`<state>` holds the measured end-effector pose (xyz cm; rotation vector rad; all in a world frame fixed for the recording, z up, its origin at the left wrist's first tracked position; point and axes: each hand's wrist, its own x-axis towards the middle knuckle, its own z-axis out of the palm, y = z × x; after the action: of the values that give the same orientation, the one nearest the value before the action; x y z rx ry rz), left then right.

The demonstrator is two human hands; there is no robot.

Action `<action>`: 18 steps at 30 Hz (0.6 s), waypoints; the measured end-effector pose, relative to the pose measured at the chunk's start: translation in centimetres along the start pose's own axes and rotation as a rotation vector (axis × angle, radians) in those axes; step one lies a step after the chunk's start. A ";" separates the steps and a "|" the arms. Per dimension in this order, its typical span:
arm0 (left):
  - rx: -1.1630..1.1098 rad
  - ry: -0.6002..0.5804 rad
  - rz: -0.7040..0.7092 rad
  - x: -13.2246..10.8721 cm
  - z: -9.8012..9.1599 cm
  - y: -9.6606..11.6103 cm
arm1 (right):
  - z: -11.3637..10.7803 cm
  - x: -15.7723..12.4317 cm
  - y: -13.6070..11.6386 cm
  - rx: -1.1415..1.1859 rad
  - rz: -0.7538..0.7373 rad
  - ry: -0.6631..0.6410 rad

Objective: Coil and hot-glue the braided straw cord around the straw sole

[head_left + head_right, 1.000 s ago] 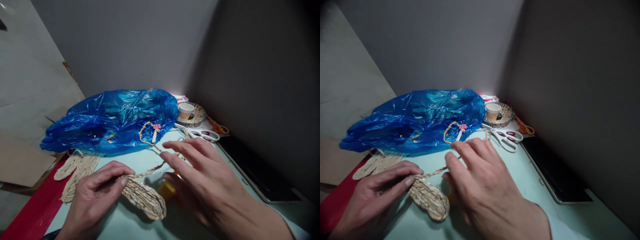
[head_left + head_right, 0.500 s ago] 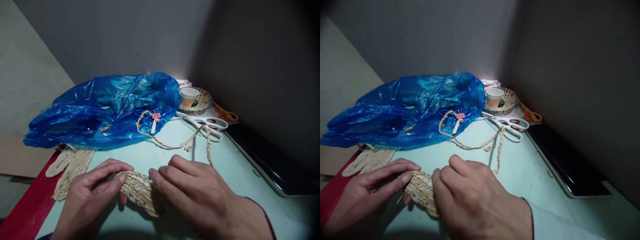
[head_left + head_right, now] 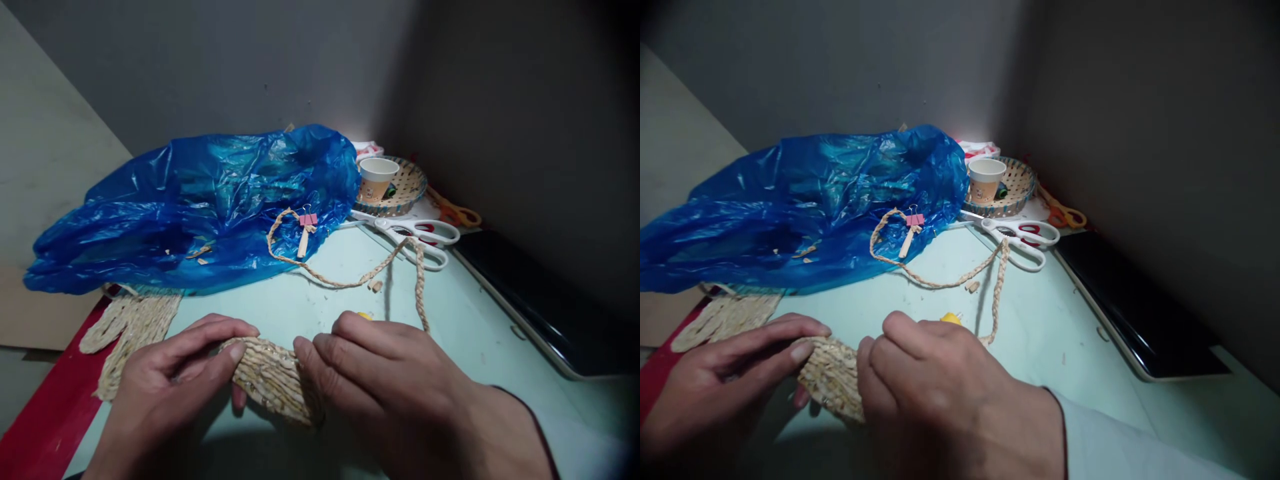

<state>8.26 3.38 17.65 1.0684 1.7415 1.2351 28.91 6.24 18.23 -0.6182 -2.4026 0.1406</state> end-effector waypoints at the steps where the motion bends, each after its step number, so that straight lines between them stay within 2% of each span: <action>1: 0.010 -0.004 -0.002 0.0 0.0 0.0 | -0.1 0.0 0.0 0.010 0.004 -0.007; 4: 0.053 -0.031 -0.012 0.1 -0.3 -0.1 | -0.1 0.0 0.1 0.019 0.008 -0.021; 6: 0.061 -0.063 -0.013 0.5 -0.7 -0.2 | 0.3 -0.2 0.2 0.016 0.022 0.028; 9: 0.090 -0.233 0.005 1.3 -1.5 -0.8 | 1.0 -0.5 0.2 0.028 0.023 0.149; 11: 0.115 -0.348 0.005 1.9 -2.0 -1.3 | 1.5 -0.7 0.2 0.053 0.001 0.163; 12: 0.116 -0.369 -0.005 2.1 -2.1 -1.6 | 1.6 -0.8 0.2 0.058 -0.004 0.149; 18: 0.014 -0.303 -0.103 1.9 -2.1 -2.3 | 1.2 -0.8 0.6 0.040 -0.084 0.071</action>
<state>5.16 3.98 15.81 1.0977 1.5527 0.9443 28.96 6.44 16.73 -0.4949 -2.3469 0.1286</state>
